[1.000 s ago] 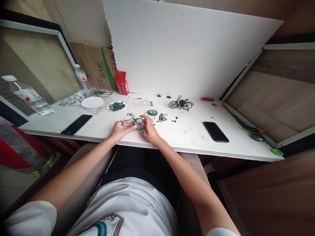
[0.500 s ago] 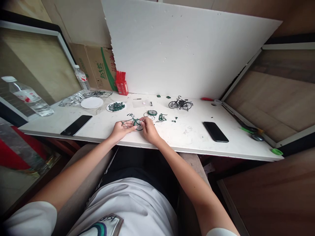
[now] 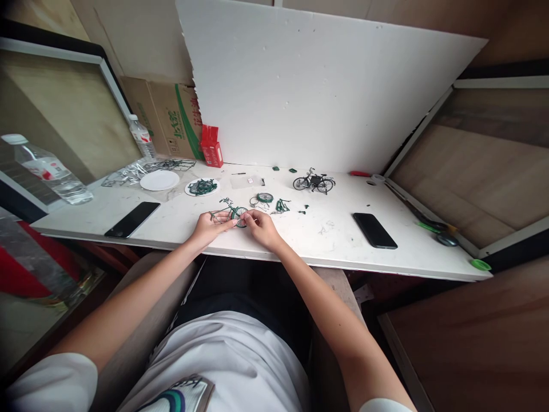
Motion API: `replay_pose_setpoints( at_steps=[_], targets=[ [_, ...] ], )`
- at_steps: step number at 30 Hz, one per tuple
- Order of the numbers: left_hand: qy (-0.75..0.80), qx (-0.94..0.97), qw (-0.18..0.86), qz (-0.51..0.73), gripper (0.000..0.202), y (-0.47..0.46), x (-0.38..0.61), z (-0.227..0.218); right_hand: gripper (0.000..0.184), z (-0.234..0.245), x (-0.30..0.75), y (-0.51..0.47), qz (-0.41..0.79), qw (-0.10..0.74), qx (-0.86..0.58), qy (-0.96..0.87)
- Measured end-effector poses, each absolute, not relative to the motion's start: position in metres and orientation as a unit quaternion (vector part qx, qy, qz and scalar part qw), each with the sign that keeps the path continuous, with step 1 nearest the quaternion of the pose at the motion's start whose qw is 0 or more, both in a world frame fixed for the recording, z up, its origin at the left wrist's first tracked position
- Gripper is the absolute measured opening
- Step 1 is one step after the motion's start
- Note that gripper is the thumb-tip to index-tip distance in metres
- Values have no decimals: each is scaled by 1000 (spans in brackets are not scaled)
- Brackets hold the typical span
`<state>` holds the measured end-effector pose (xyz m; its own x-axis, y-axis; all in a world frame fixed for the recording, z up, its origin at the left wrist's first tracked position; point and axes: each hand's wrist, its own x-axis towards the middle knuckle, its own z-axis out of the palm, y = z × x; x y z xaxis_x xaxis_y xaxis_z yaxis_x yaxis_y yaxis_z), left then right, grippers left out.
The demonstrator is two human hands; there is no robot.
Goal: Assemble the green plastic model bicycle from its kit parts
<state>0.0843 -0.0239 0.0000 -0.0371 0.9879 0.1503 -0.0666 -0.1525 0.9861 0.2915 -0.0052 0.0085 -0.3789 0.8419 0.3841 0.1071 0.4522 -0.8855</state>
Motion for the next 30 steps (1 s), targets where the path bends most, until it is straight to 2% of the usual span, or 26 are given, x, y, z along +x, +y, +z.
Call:
replay_pose_setpoints(
  at_steps=[11,19,30],
  targets=[
    [457,508,457,569,56,-26,86,4,43,7,293,-6,433,496,-342,-671],
    [444,524,414,598,50,-26,88,-1,41,8,293,-8,317,484,-403,-710],
    [451,554,352,604,44,-31,92,-5,47,10,292,-11,268,454,-417,-740]
  ],
)
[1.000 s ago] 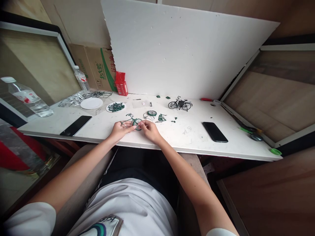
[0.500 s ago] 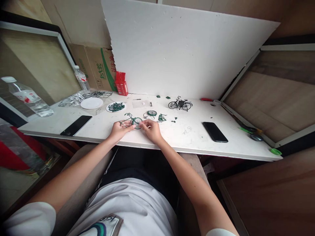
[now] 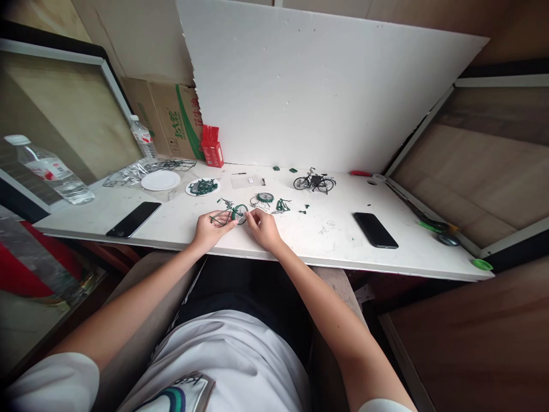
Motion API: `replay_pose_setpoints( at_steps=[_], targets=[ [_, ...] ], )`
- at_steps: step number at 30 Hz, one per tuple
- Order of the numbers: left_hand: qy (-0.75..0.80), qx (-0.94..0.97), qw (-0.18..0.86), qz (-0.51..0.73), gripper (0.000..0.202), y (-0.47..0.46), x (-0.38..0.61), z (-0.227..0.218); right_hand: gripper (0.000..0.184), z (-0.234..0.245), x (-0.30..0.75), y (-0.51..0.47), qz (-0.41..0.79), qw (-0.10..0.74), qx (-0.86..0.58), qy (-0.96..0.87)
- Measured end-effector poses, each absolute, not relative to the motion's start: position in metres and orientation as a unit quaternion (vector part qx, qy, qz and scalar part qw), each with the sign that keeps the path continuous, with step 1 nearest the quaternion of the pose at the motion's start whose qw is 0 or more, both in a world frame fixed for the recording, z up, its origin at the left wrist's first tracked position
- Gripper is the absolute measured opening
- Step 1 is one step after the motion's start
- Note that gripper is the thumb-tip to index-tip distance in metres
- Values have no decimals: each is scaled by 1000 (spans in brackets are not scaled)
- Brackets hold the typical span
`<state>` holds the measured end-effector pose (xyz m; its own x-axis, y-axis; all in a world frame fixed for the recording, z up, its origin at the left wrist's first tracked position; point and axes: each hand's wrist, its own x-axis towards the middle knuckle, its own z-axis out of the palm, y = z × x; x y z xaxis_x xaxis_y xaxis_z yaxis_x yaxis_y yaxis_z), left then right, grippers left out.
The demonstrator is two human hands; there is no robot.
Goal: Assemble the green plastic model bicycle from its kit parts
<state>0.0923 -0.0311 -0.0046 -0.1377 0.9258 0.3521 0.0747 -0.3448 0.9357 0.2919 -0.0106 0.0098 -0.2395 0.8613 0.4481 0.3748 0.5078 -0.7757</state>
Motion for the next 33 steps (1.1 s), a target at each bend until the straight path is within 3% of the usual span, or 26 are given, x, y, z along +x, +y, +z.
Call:
replay_pose_setpoints(
  at_steps=[19,33],
  targets=[
    [442,555,353,610,45,-31,92,-7,37,7,293,-9,258,493,-407,-725],
    [447,551,362,605,47,-35,93,-1,42,10,292,-12,264,494,-405,-722]
  ],
)
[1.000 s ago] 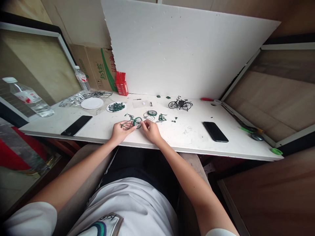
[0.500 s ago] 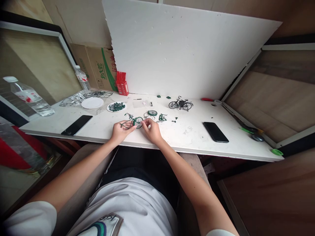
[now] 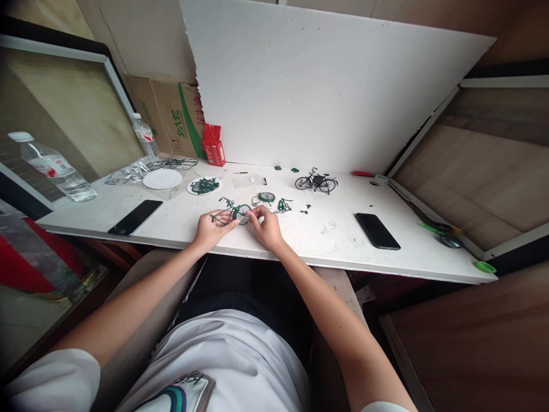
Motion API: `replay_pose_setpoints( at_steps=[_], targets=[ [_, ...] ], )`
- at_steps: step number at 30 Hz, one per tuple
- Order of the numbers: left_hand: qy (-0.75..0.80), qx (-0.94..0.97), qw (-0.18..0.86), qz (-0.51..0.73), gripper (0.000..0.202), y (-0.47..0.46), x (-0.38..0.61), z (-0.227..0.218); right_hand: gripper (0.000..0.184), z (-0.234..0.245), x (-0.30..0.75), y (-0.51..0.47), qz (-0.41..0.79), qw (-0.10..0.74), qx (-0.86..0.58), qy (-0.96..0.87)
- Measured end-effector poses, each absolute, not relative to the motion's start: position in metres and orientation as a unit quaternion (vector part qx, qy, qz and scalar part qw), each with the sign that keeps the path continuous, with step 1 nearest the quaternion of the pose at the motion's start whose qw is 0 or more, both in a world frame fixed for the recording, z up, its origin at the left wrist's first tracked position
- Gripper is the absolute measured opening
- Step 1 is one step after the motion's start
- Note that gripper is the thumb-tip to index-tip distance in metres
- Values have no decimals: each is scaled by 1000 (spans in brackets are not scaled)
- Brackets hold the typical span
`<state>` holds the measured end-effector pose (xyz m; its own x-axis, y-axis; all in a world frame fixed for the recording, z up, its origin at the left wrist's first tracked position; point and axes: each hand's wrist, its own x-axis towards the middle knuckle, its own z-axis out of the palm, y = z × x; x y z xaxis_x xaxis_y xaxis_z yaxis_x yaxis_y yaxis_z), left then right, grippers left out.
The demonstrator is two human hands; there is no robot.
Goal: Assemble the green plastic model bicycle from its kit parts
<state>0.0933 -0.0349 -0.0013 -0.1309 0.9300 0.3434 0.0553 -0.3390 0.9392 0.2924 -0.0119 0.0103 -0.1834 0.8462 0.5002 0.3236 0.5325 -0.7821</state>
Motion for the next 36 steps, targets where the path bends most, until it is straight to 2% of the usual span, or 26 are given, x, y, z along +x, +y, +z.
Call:
replay_pose_setpoints(
  at_steps=[12,36],
  targets=[
    [433,555,344,621,46,-34,92,-3,30,6,294,-10,238,469,-401,-750],
    [449,607,245,609,33,-44,97,-5,52,11,290,-16,172,405,-444,-780]
  ],
)
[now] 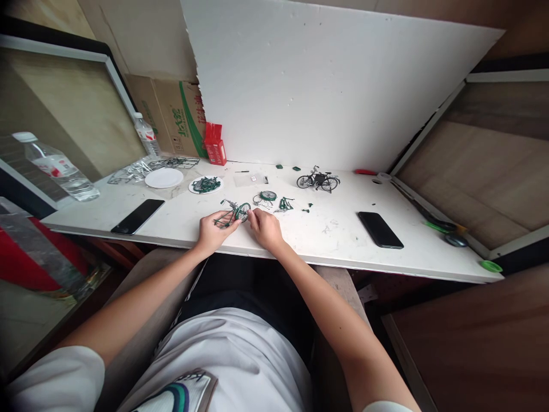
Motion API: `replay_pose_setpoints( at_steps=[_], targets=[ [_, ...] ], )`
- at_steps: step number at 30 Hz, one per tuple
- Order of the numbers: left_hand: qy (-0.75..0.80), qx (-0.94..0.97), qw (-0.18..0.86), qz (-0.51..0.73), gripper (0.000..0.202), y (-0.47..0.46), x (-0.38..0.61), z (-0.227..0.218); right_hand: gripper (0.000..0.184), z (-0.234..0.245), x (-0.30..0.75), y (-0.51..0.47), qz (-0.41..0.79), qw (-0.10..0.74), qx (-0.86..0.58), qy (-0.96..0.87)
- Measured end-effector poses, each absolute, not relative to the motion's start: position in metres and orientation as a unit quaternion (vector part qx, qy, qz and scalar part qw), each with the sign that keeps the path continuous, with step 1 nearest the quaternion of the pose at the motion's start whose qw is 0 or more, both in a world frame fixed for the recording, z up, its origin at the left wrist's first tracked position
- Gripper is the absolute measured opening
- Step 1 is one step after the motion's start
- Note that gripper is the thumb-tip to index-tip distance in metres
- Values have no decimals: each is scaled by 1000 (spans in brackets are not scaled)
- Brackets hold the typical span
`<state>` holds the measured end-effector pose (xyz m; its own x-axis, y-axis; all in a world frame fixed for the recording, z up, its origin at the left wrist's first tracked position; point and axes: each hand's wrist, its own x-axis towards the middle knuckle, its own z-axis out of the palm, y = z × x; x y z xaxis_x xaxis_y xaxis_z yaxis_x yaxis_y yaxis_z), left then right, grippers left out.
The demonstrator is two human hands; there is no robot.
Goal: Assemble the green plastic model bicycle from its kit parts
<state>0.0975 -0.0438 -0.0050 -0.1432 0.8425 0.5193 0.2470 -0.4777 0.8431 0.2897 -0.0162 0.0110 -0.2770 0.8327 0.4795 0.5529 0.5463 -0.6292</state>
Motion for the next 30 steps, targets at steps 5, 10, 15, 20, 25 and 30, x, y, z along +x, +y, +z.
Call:
replay_pose_setpoints(
  at_steps=[5,10,15,20,25,30],
  targets=[
    [454,583,264,620,38,-41,97,-7,50,15,289,-19,196,401,-423,-789],
    [446,587,261,623,36,-40,97,-8,40,12,289,-18,182,406,-418,-792],
    [445,596,263,615,38,-42,97,-6,51,12,289,-16,185,396,-424,-793],
    [450,587,264,619,38,-42,97,-6,48,13,288,-18,173,398,-437,-788],
    [445,579,269,628,39,-39,96,-9,21,11,288,-19,147,440,-424,-778],
    [443,596,253,621,36,-39,97,-9,21,8,287,-18,114,424,-438,-784]
  ],
)
